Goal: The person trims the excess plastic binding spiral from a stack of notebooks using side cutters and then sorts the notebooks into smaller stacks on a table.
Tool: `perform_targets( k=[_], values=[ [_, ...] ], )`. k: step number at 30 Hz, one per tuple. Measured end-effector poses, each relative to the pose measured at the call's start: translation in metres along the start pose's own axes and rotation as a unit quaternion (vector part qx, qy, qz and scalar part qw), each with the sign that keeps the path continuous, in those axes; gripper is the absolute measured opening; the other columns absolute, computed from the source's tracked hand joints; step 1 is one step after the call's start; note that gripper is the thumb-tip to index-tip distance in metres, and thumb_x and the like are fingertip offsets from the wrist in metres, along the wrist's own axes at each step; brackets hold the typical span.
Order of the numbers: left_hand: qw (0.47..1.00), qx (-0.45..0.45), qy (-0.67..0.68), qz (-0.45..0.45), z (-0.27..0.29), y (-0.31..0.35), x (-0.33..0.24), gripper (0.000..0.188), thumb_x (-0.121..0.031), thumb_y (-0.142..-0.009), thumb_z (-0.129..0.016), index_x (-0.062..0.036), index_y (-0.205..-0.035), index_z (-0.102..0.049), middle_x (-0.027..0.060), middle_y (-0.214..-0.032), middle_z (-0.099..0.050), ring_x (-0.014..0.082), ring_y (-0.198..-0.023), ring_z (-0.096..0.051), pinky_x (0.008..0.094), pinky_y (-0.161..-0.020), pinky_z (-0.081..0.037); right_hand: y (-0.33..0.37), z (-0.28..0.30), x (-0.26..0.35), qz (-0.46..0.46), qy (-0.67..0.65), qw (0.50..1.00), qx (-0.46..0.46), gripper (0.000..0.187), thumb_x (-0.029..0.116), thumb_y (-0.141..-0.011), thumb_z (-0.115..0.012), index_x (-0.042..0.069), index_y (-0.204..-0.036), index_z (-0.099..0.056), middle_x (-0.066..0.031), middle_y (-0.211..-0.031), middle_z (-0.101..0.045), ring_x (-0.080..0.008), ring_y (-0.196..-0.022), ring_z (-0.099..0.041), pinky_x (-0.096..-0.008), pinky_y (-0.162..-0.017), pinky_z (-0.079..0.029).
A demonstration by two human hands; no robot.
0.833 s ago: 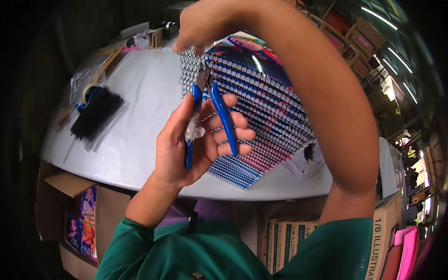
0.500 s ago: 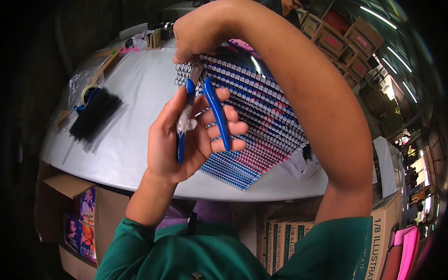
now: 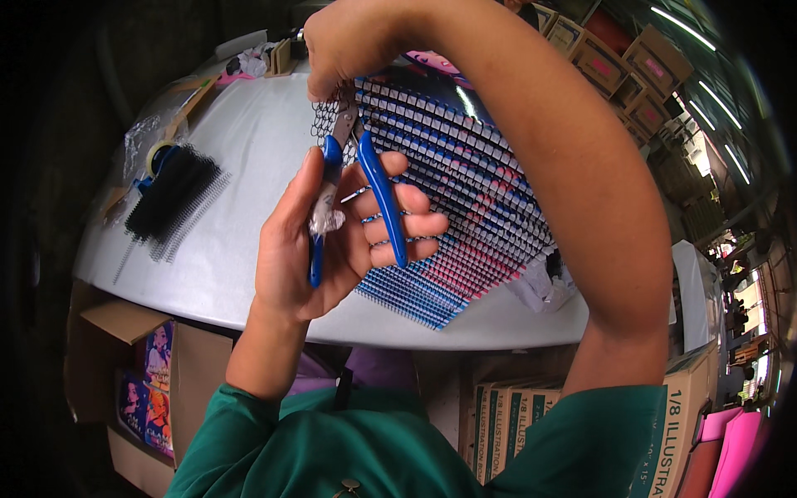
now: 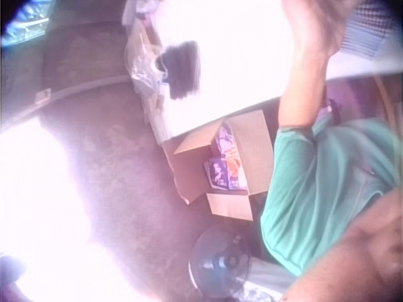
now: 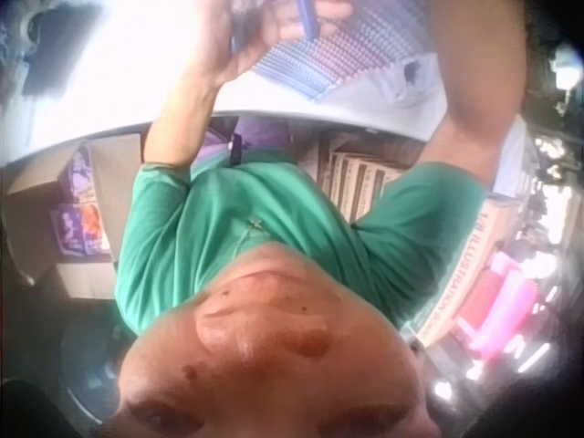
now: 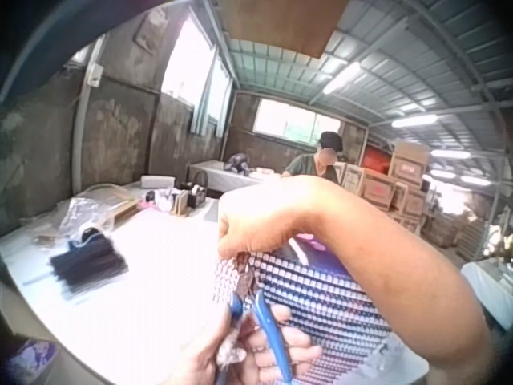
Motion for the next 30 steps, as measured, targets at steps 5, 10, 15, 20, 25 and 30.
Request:
perform_targets(
  k=[5,10,15,20,25,30],
  values=[
    [1.0,0.022,0.006,0.018,0.005,-0.001,-0.003,0.063,-0.048,-0.097,-0.018,0.004,-0.125,-0.04,0.0249,-0.113,-0.056,0.0415,-0.109,-0.054,0.0529,-0.092,-0.045,0.0,0.001,0.003,-0.005,-0.007,1.0,-0.004,0.032,0.026,-0.077,-0.052,-0.002,-0.084,-0.065,-0.0172,-0.072,-0.063,-0.0253,-0.065,-0.057,-0.0375,-0.063,-0.045],
    [0.999,0.009,0.048,0.007,0.004,-0.005,0.002,0.056,-0.048,-0.097,-0.022,-0.0008,-0.115,-0.046,0.0152,-0.091,-0.057,0.0282,-0.08,-0.06,0.041,-0.07,-0.052,0.004,0.0,0.004,-0.016,0.002,1.0,-0.014,0.032,0.027,-0.077,-0.052,-0.001,-0.083,-0.065,-0.0167,-0.072,-0.064,-0.0249,-0.066,-0.058,-0.037,-0.064,-0.045],
    [0.999,0.01,0.04,0.011,0.006,-0.001,0.004,0.05,-0.05,-0.097,-0.027,-0.0052,-0.104,-0.048,0.0053,-0.073,-0.049,0.0145,-0.059,-0.048,0.0301,-0.052,-0.047,0.001,-0.001,0.008,-0.04,0.008,0.999,-0.019,0.03,0.027,-0.077,-0.053,0.0,-0.082,-0.066,-0.0155,-0.071,-0.064,-0.0232,-0.065,-0.058,-0.0363,-0.064,-0.045],
    [1.0,-0.023,-0.009,-0.003,0.004,0.004,0.008,0.059,-0.048,-0.097,-0.02,0.0001,-0.121,-0.044,0.0196,-0.103,-0.058,0.0351,-0.095,-0.061,0.0474,-0.082,-0.051,-0.007,-0.009,0.007,-0.044,0.023,0.998,-0.026,0.026,0.024,-0.077,-0.055,0.0,-0.079,-0.065,-0.0142,-0.066,-0.062,-0.0218,-0.061,-0.058,-0.0354,-0.06,-0.045],
    [0.998,-0.009,0.063,0.016,0.005,0.0,0.008,0.055,-0.048,-0.097,-0.023,-0.0011,-0.113,-0.047,0.0146,-0.091,-0.061,0.029,-0.085,-0.064,0.0399,-0.074,-0.055,-0.006,-0.01,0.001,-0.002,0.008,1.0,-0.026,0.026,0.024,-0.077,-0.055,0.0,-0.078,-0.065,-0.0138,-0.064,-0.062,-0.0217,-0.059,-0.057,-0.0354,-0.059,-0.045],
    [0.984,0.113,0.136,0.022,0.025,0.002,0.008,0.053,-0.048,-0.097,-0.024,-0.0024,-0.11,-0.047,0.0104,-0.08,-0.056,0.0235,-0.072,-0.062,0.0376,-0.066,-0.056,-0.009,-0.016,0.015,-0.048,0.025,0.998,-0.016,0.021,0.019,-0.076,-0.057,0.0,-0.078,-0.066,-0.0144,-0.064,-0.062,-0.0219,-0.059,-0.057,-0.036,-0.06,-0.045]
  ],
)
Point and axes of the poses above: each hand's wrist, its own y-axis away from the middle knuckle, its own z-axis out of the back of the hand, x = y × z, the point moved 2 cm from there along -y, towards the middle knuckle
